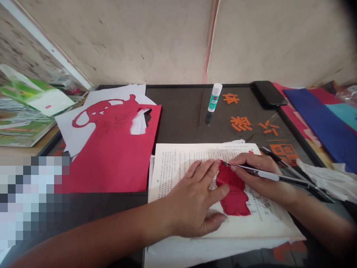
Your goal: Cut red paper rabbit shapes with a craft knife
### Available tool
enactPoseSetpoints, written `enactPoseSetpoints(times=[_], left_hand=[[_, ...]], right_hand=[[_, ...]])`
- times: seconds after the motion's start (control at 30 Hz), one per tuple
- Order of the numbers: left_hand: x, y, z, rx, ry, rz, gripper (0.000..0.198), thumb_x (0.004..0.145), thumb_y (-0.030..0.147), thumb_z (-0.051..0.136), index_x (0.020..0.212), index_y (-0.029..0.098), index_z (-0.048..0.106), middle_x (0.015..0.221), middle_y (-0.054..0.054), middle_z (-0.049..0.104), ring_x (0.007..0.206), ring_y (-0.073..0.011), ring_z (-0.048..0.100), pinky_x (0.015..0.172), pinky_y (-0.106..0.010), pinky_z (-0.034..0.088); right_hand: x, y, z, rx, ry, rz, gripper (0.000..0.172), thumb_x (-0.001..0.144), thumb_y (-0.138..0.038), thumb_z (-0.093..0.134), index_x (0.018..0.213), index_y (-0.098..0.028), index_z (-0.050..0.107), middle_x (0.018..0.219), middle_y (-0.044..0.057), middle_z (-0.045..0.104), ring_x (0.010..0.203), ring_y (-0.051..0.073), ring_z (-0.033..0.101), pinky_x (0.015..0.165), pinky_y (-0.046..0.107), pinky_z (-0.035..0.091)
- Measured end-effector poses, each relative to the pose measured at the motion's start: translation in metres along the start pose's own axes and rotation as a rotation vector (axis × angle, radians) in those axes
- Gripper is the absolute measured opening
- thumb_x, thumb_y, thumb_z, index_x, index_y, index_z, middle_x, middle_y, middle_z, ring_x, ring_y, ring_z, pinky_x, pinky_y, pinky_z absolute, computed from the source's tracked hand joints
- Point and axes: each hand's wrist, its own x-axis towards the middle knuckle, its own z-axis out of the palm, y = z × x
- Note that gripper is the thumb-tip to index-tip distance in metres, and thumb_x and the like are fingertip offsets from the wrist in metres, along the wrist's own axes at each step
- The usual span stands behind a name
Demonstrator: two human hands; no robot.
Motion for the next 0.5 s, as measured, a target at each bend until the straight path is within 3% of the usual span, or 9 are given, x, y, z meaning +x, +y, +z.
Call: enactPoseSetpoints(times=[0.23, 0.5], left_hand=[[0.0004, 0.0002, 0.0006, 0.004, 0.000, -0.017, 0.056, 0.090, 0.054, 0.053, 0.136, 0.021, 0.050, 0.158, -0.025, 0.019, 0.147, -0.0443, 0.016, 0.113, -0.066, 0.017], [0.0015, 0.0001, 0.0018, 0.019, 0.047, -0.007, 0.054, 0.089, 0.053, 0.056, 0.133, 0.022, 0.053, 0.158, -0.021, 0.023, 0.144, -0.0446, 0.022, 0.111, -0.068, 0.019]], right_hand=[[-0.0046, 0.0009, 0.0003, -0.002, -0.049, -0.066, 0.010, 0.089, -0.015, 0.058, 0.091, -0.023, 0.064, 0.082, 0.001, 0.072, 0.071, 0.015, 0.068, 0.068, 0.028, 0.053], [-0.0029, -0.0023, -0.0005, -0.013, -0.019, -0.147, 0.013, 0.089, -0.012, 0.056, 0.088, -0.023, 0.062, 0.075, 0.000, 0.069, 0.062, 0.013, 0.064, 0.060, 0.025, 0.051]])
